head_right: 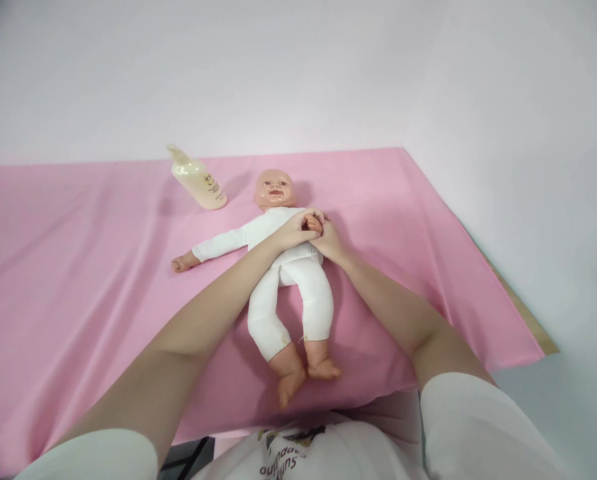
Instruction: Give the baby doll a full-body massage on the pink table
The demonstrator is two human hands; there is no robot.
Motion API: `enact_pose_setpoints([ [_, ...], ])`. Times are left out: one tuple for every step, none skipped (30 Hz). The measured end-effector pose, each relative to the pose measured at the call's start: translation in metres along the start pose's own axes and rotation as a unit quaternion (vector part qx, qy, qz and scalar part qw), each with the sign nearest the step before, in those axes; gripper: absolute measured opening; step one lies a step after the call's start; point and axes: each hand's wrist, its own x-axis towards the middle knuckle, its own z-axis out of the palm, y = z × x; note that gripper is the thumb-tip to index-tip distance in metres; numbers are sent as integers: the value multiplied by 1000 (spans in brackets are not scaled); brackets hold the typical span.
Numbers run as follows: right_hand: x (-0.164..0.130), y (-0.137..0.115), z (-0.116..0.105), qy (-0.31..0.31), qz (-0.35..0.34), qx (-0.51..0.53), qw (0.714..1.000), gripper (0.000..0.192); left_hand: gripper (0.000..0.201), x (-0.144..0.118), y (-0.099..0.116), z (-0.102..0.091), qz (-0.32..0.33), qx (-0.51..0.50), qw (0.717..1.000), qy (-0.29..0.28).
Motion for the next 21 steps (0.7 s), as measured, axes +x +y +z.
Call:
enact_pose_setpoints([
  [0,0,0,0,-2,0,1000,21,27,0,0,0,0,1,1000,0],
  [0,0,0,-1,-3,1,1000,21,27,0,-1,0,0,1,1000,0],
  [0,-1,0,-2,-3,3,1000,21,27,0,-2,0,1,2,1000,0],
  [0,-1,0,-2,-3,4,1000,21,28,1,-2,0,3,3,1000,-1],
  [0,-1,0,-1,-1,5,1000,21,28,1,-3,0,5,3,1000,-1],
  [0,-1,0,-1,0,5,1000,22,28,1,-3,0,6,3,1000,-1],
  [0,-1,0,0,2,5,1000,22,28,1,-3,0,6,3,1000,-1],
  [0,-1,0,0,2,5,1000,22,28,1,-4,0,7,3,1000,-1],
  [0,-2,0,-2,1,4,1000,22,28,1,-4,0,8,4,1000,-1],
  [0,-3,0,-5,-2,1,1000,21,27,1,-4,0,10,4,1000,0],
  [0,-4,-1,-8,-6,-5,1000,21,26,1,-4,0,12,5,1000,0],
  [0,-5,-1,-10,-11,-13,1000,21,24,0,-3,0,14,5,1000,1],
  [0,-6,-1,-10,-15,-23,1000,21,23,0,-3,1,16,6,1000,3],
  [0,-6,-1,-8,-19,-33,999,21,21,1,-3,1,17,7,1000,4],
  [0,-7,-1,-5,-20,-42,999,21,21,1,-2,1,17,9,1000,5],
  [0,-8,-1,-1,-21,-49,999,21,21,1,-2,2,16,11,1000,7],
  [0,-8,-1,2,-22,-54,998,21,23,1,-2,2,14,11,1000,8],
  [0,-7,-1,3,-25,-59,998,20,26,1,-1,2,11,10,1000,9],
  [-1,-7,-2,3,-28,-63,998,20,29,1,-1,3,7,7,1000,10],
  [-1,-6,-2,1,-32,-67,997,20,32,2,-1,3,3,3,1000,10],
  [-1,-5,-3,-2,-37,-70,997,21,34,2,0,3,0,-1,1000,11],
])
